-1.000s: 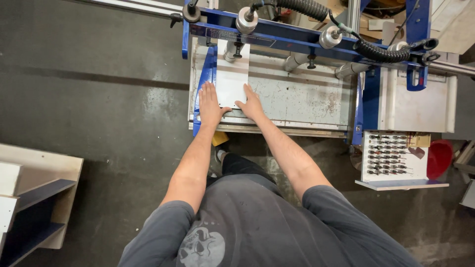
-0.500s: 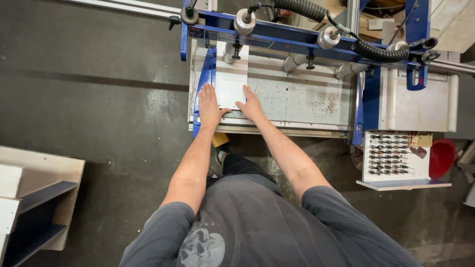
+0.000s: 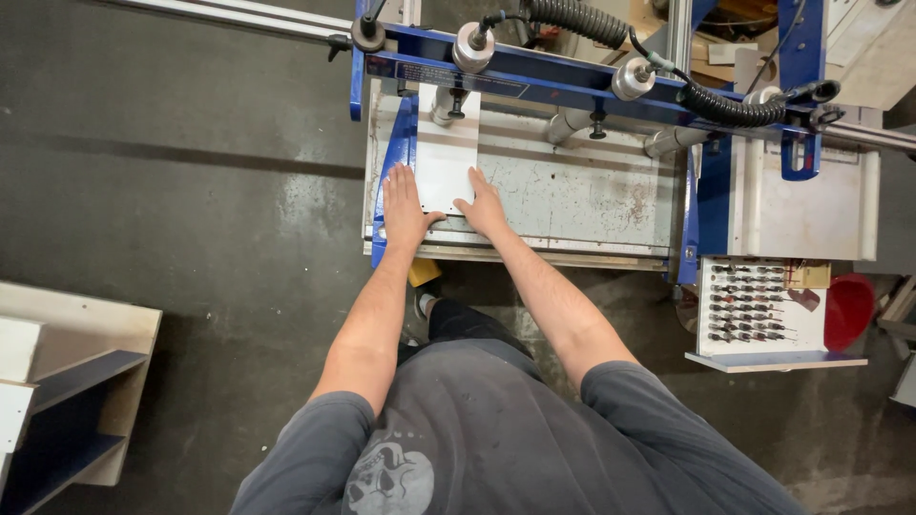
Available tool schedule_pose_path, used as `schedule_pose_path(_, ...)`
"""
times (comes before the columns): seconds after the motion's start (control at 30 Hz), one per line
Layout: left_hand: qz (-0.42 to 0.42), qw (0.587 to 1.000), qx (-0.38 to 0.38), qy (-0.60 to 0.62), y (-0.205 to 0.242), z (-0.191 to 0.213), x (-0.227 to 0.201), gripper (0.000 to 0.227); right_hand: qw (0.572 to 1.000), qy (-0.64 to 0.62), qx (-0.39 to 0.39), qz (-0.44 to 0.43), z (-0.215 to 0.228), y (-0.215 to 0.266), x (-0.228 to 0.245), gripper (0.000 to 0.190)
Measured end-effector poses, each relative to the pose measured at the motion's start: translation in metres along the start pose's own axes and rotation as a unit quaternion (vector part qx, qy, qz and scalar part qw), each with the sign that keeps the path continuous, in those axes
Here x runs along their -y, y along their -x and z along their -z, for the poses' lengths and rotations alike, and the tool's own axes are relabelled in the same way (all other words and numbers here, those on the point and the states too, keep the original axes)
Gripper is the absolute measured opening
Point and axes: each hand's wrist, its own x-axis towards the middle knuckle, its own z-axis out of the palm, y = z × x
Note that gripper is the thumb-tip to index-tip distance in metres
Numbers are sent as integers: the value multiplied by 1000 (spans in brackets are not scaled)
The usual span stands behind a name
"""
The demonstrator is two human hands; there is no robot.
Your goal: Drill holes into wooden panels using a boring machine
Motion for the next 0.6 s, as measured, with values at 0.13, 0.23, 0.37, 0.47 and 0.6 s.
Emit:
schedule_pose_path(0.13,-3,1000,-2,4,-1,-3,2,133,1000,-13,-1,0,-3,-4,-5,78)
schedule_pose_path(0.23,-6,1000,-2,-3,1,-2,2,133,1000,-8,-6,5,-7,-7,-10,79)
schedule_pose_path(0.37,-8,1000,-1,18,-1,1,2,133,1000,12,-3,4,-6,-10,-11,79)
schedule_pose_path(0.47,-8,1000,-3,20,2,1,1,133,1000,17,5,5,-7,-11,-16,80)
schedule_pose_path(0.6,-18,1000,-8,22,-1,-2,6,134,1000,13,8,21,-1,-7,-10,77)
